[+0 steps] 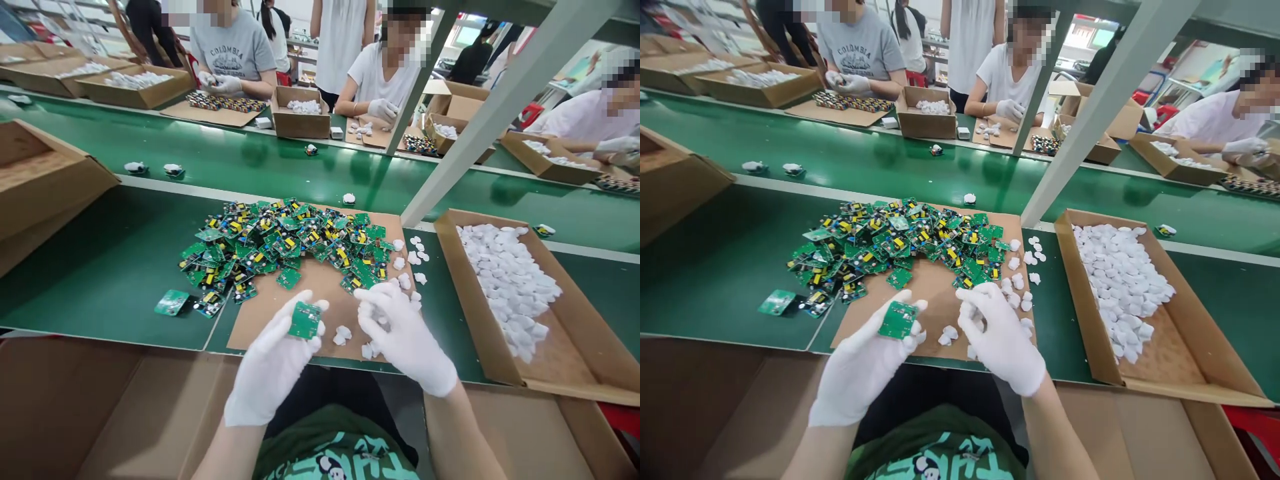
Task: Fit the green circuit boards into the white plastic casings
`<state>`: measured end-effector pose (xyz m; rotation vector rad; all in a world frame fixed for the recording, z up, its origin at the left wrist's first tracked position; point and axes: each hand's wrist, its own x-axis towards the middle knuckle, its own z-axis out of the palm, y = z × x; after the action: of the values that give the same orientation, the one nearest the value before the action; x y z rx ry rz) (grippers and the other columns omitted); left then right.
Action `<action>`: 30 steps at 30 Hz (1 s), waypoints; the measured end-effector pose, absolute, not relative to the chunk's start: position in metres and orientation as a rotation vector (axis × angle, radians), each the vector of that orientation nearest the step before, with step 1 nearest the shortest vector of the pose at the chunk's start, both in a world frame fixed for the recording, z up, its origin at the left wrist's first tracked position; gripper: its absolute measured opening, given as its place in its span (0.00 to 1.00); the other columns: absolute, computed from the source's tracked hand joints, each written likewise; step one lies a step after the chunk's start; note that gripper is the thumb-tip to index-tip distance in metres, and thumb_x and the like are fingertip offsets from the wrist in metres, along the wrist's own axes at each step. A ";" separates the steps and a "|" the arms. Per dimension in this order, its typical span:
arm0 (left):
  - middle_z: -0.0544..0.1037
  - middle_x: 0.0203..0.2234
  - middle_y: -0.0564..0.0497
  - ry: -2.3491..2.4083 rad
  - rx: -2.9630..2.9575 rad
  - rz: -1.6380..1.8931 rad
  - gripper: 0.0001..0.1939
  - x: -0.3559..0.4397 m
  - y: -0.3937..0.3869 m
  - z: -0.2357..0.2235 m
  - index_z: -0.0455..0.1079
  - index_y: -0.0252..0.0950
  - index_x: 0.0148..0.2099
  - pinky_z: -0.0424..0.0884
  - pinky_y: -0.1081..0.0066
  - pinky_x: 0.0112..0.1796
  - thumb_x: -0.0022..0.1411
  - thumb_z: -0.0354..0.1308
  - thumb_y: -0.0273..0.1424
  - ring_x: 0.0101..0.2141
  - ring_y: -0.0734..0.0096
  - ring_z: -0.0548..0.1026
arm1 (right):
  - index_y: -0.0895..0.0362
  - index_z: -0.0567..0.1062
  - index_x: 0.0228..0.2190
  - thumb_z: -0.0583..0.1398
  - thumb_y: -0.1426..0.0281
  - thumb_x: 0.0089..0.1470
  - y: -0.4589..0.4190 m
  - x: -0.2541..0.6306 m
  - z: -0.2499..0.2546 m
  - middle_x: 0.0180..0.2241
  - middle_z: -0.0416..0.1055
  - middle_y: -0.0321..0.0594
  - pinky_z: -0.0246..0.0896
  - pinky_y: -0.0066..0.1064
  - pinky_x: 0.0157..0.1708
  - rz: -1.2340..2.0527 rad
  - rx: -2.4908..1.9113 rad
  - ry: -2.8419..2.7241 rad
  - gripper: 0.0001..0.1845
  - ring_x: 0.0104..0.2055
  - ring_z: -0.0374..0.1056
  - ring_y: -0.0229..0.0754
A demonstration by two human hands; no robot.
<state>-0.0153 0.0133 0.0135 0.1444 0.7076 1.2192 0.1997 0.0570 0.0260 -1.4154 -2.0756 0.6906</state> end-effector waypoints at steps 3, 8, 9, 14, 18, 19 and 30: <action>0.78 0.50 0.40 0.612 0.161 1.191 0.16 -0.002 0.010 0.011 0.77 0.35 0.54 0.76 0.71 0.37 0.65 0.61 0.32 0.38 0.66 0.78 | 0.51 0.75 0.50 0.63 0.73 0.54 0.045 0.208 0.035 0.39 0.75 0.39 0.70 0.39 0.50 1.074 -1.165 -1.847 0.20 0.52 0.71 0.47; 0.75 0.53 0.43 0.577 0.189 1.154 0.16 0.015 0.006 0.008 0.74 0.38 0.57 0.76 0.70 0.35 0.70 0.54 0.32 0.38 0.67 0.76 | 0.53 0.79 0.44 0.67 0.69 0.54 0.034 0.208 0.029 0.28 0.76 0.35 0.75 0.34 0.33 1.430 -1.112 -1.411 0.14 0.30 0.74 0.40; 0.74 0.53 0.43 0.583 0.202 1.149 0.16 0.016 0.005 0.008 0.74 0.38 0.57 0.75 0.70 0.35 0.70 0.54 0.33 0.38 0.67 0.76 | 0.54 0.79 0.43 0.67 0.67 0.55 0.032 0.208 0.026 0.29 0.78 0.37 0.74 0.33 0.30 1.401 -1.108 -1.360 0.12 0.28 0.74 0.40; 0.75 0.49 0.46 0.629 0.355 1.128 0.15 0.021 0.001 0.009 0.73 0.38 0.50 0.69 0.76 0.32 0.62 0.66 0.35 0.31 0.79 0.72 | 0.55 0.79 0.35 0.63 0.61 0.62 0.026 0.207 0.008 0.20 0.73 0.34 0.64 0.25 0.18 1.163 -1.113 -1.227 0.10 0.18 0.66 0.34; 0.78 0.38 0.51 0.822 0.534 1.078 0.18 0.026 0.002 0.013 0.65 0.40 0.42 0.57 0.81 0.21 0.56 0.70 0.33 0.22 0.84 0.63 | 0.56 0.77 0.29 0.62 0.58 0.62 0.024 0.203 0.001 0.15 0.68 0.32 0.52 0.24 0.13 1.108 -1.114 -1.183 0.16 0.13 0.57 0.31; 0.78 0.35 0.52 0.889 0.571 1.056 0.19 0.028 0.003 0.014 0.64 0.40 0.43 0.55 0.81 0.20 0.56 0.71 0.33 0.22 0.83 0.64 | 0.56 0.77 0.28 0.62 0.57 0.62 0.024 0.201 0.000 0.15 0.68 0.32 0.51 0.23 0.13 1.122 -1.117 -1.168 0.17 0.12 0.55 0.31; 0.77 0.27 0.47 0.755 0.447 1.060 0.25 0.020 0.004 0.017 0.72 0.33 0.59 0.66 0.72 0.29 0.67 0.57 0.43 0.27 0.70 0.73 | 0.46 0.78 0.47 0.59 0.65 0.66 0.018 0.202 0.009 0.53 0.71 0.41 0.75 0.37 0.39 1.310 -0.898 -1.408 0.10 0.37 0.73 0.40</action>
<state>0.0197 0.0036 0.0166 0.4470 0.7548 1.0602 0.2019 0.0177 0.0090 -0.8983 -1.4079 1.3097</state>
